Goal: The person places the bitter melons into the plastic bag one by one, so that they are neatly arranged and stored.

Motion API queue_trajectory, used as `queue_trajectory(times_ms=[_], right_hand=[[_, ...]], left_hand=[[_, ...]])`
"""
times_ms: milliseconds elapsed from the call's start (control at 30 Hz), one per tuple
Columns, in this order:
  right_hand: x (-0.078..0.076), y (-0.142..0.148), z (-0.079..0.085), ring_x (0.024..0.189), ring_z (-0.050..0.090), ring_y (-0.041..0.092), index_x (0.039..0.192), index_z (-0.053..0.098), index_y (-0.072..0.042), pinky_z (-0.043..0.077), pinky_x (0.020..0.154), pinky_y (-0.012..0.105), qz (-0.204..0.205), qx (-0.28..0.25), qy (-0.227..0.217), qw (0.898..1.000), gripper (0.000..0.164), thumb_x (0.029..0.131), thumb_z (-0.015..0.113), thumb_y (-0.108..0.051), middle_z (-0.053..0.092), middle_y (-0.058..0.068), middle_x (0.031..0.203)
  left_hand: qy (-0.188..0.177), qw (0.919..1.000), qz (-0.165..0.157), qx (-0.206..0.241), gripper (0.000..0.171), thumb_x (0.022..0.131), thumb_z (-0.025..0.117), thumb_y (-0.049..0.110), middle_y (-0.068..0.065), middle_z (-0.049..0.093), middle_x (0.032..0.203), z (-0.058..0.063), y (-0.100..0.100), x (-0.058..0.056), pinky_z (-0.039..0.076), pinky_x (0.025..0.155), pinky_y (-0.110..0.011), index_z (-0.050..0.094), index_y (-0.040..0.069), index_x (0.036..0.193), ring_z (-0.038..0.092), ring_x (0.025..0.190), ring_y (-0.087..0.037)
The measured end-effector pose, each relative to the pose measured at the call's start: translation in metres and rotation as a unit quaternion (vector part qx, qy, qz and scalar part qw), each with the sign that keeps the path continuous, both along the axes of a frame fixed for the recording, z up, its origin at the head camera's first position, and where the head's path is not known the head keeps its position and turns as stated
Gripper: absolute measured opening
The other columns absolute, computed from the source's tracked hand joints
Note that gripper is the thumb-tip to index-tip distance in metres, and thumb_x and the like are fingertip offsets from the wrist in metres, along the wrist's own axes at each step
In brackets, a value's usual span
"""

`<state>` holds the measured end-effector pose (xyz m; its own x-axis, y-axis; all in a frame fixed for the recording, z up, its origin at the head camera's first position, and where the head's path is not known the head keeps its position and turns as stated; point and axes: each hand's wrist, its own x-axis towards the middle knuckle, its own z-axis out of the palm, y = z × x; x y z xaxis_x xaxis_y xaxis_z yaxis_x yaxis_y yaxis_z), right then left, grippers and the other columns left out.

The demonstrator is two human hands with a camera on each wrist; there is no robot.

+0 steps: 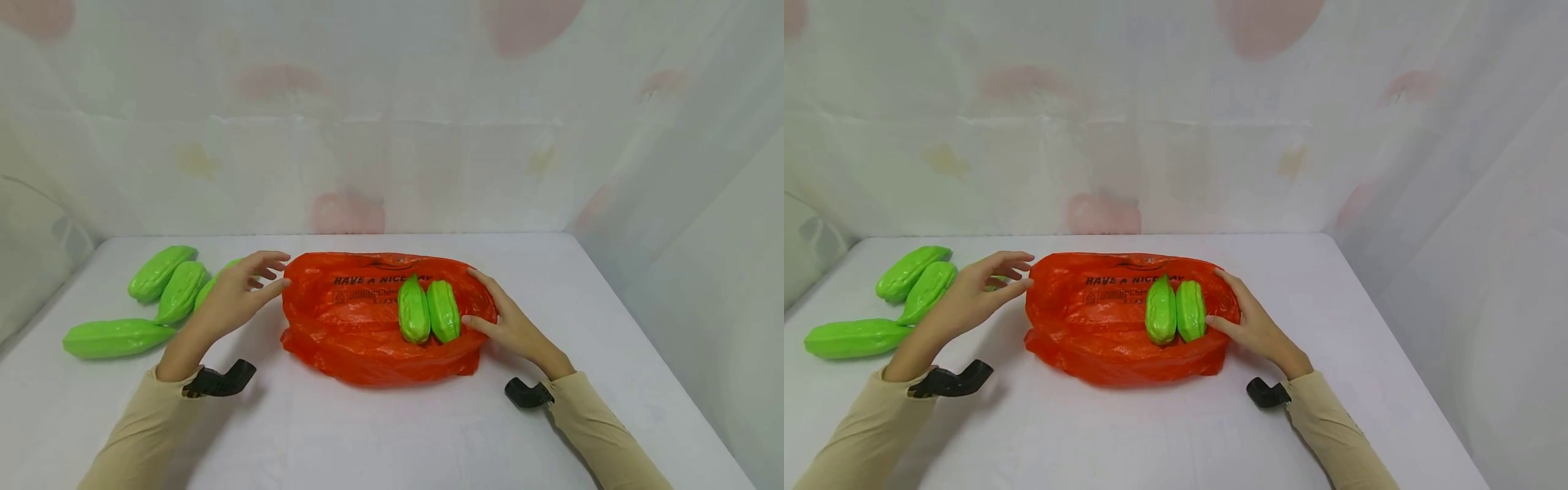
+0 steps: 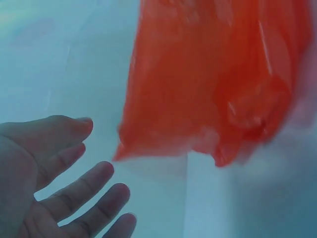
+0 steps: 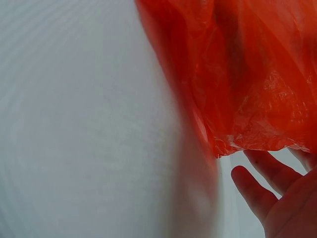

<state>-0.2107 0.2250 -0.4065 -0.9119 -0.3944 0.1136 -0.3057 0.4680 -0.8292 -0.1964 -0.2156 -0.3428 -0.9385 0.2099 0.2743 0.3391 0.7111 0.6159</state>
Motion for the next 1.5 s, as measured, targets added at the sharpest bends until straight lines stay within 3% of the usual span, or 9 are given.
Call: queue_trajectory(times_ms=[367,467,567,633,1067,1500], right_hand=[[-0.001,0.0,0.0,0.146,0.03,0.038,0.157,0.023,-0.026,0.035,0.11,0.064,0.0,0.001,0.001,1.0,0.076,0.095,0.065,-0.026,0.024,0.009,0.163],[-0.001,0.0,0.0,0.146,0.03,0.038,0.157,0.023,-0.026,0.035,0.11,0.064,0.0,0.004,0.002,1.0,0.075,0.095,0.065,-0.026,0.024,0.009,0.163],[-0.001,0.0,0.001,0.146,0.03,0.039,0.158,0.022,-0.025,0.035,0.11,0.065,-0.001,0.005,0.001,1.0,0.076,0.095,0.065,-0.026,0.024,0.01,0.163],[0.0,-0.001,0.001,0.146,0.03,0.039,0.158,0.022,-0.024,0.034,0.11,0.065,-0.001,0.004,0.0,1.0,0.076,0.095,0.065,-0.026,0.025,0.011,0.162],[0.0,0.0,0.002,0.145,0.031,0.038,0.158,0.022,-0.025,0.033,0.111,0.065,-0.001,0.002,0.002,1.0,0.076,0.095,0.065,-0.026,0.026,0.011,0.162],[0.0,0.0,0.002,0.145,0.032,0.038,0.158,0.022,-0.025,0.034,0.111,0.065,-0.001,0.004,0.002,1.0,0.075,0.095,0.065,-0.025,0.027,0.011,0.161]], left_hand=[[0.045,0.9981,0.042,0.001,0.038,0.092,0.068,0.011,-0.023,0.066,0.117,-0.009,-0.019,-0.009,0.047,0.077,-0.018,0.06,0.003,0.129,0.063,0.103,-0.038],[0.046,0.9977,0.05,-0.001,0.038,0.092,0.067,0.01,-0.025,0.064,0.119,-0.01,-0.023,-0.009,0.053,0.082,-0.034,0.059,0.002,0.128,0.062,0.105,-0.04],[0.042,0.9975,0.057,-0.006,0.038,0.093,0.066,0.009,-0.026,0.062,0.122,-0.012,-0.027,-0.01,0.051,0.086,-0.055,0.058,0.0,0.128,0.06,0.108,-0.043],[0.04,0.9972,0.063,-0.01,0.038,0.093,0.065,0.008,-0.027,0.061,0.123,-0.013,-0.03,-0.01,0.049,0.088,-0.06,0.058,-0.001,0.129,0.058,0.109,-0.044],[0.04,0.9949,0.088,-0.028,0.042,0.091,0.067,0.009,-0.031,0.054,0.127,-0.02,-0.05,-0.012,0.039,0.093,-0.065,0.056,-0.001,0.13,0.051,0.113,-0.05],[0.008,0.9945,0.085,-0.061,0.047,0.089,0.069,0.007,-0.034,0.052,0.129,-0.025,-0.061,-0.014,0.038,0.094,-0.065,0.054,-0.002,0.132,0.047,0.117,-0.05]])
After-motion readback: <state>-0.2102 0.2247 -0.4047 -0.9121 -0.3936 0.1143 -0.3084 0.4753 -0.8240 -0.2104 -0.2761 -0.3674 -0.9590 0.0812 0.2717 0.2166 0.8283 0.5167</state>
